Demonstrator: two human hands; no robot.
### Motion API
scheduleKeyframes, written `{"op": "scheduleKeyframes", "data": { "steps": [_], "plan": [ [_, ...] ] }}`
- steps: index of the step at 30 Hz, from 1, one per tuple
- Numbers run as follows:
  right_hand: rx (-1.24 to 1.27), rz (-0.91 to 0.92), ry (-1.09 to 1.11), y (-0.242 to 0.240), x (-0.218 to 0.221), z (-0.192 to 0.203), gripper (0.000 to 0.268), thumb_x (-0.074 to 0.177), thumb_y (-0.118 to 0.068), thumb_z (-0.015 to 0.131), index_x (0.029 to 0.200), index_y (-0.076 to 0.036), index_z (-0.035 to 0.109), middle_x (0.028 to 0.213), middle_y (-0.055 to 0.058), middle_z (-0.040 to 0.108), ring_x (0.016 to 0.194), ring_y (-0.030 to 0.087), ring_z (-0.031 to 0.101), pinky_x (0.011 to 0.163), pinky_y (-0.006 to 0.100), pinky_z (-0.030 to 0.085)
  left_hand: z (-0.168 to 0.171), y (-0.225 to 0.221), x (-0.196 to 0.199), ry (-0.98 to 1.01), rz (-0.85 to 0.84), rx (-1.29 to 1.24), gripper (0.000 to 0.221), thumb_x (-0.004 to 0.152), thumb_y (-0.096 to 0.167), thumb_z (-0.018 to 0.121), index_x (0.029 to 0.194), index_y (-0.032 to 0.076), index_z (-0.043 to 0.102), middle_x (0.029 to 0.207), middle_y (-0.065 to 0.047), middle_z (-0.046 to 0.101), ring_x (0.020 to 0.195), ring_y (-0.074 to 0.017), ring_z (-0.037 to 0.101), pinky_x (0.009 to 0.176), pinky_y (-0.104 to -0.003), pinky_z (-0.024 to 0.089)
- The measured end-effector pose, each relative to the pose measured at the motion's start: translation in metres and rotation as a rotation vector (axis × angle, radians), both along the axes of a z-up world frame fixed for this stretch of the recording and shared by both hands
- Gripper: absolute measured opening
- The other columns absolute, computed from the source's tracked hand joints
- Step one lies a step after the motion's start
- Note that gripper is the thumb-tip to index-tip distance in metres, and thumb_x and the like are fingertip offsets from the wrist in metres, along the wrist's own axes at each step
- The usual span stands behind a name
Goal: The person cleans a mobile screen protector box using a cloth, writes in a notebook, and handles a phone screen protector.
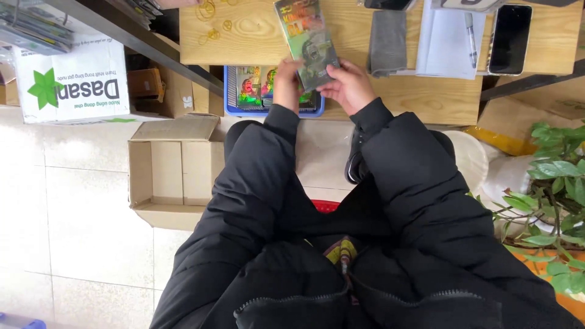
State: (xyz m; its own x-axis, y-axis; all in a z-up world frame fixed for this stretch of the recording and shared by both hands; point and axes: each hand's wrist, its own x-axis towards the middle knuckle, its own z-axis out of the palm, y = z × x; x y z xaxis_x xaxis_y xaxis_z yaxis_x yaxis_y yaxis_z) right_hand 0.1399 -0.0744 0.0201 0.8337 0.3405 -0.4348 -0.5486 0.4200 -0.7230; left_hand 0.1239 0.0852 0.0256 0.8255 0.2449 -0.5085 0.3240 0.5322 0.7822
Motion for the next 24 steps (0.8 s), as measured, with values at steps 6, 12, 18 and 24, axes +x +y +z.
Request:
{"op": "scheduleKeyframes", "data": {
  "steps": [6,12,18,24],
  "plan": [
    [0.044,0.168,-0.044,-0.013,-0.026,0.033,0.029,0.1,-0.013,0.062,0.123,0.003,0.064,0.095,0.019,0.073,0.075,0.03,0.075,0.065,0.037,0.065,-0.002,0.0,-0.005,-0.643,-0.223,-0.678,0.078,0.103,0.061,0.049,0.148,-0.002,0.046,0.139,-0.03,0.06,0.124,-0.0441,0.063,0.105,-0.058,0.052],
    [-0.781,-0.091,-0.41,-0.049,-0.003,0.025,0.019,0.103,-0.031,0.058,0.108,-0.016,0.07,0.099,0.002,0.077,0.075,0.008,0.069,0.059,0.022,0.053,0.032,-0.004,-0.015,-0.671,-0.171,-0.57,0.07,0.105,0.057,0.05,0.142,-0.002,0.053,0.129,-0.027,0.066,0.113,-0.0418,0.069,0.102,-0.054,0.056],
    [-0.779,-0.098,-0.416,-0.048,0.018,0.012,0.021,0.106,-0.012,0.057,0.12,-0.005,0.072,0.073,0.0,0.062,0.058,0.008,0.059,0.055,0.021,0.056,-0.031,-0.008,0.016,-0.845,-0.107,-0.515,0.045,0.114,0.029,0.049,0.138,-0.007,0.061,0.135,-0.026,0.064,0.125,-0.0414,0.062,0.112,-0.058,0.047],
    [-0.508,-0.292,-0.686,-0.039,0.002,0.041,0.02,0.102,0.009,0.055,0.094,-0.003,0.07,0.081,0.008,0.07,0.069,0.013,0.066,0.066,0.025,0.058,0.034,0.001,0.011,-0.928,-0.565,-0.178,0.076,0.092,0.042,0.075,0.152,0.004,0.048,0.147,-0.012,0.06,0.136,-0.0246,0.056,0.12,-0.039,0.042]
  ]
}}
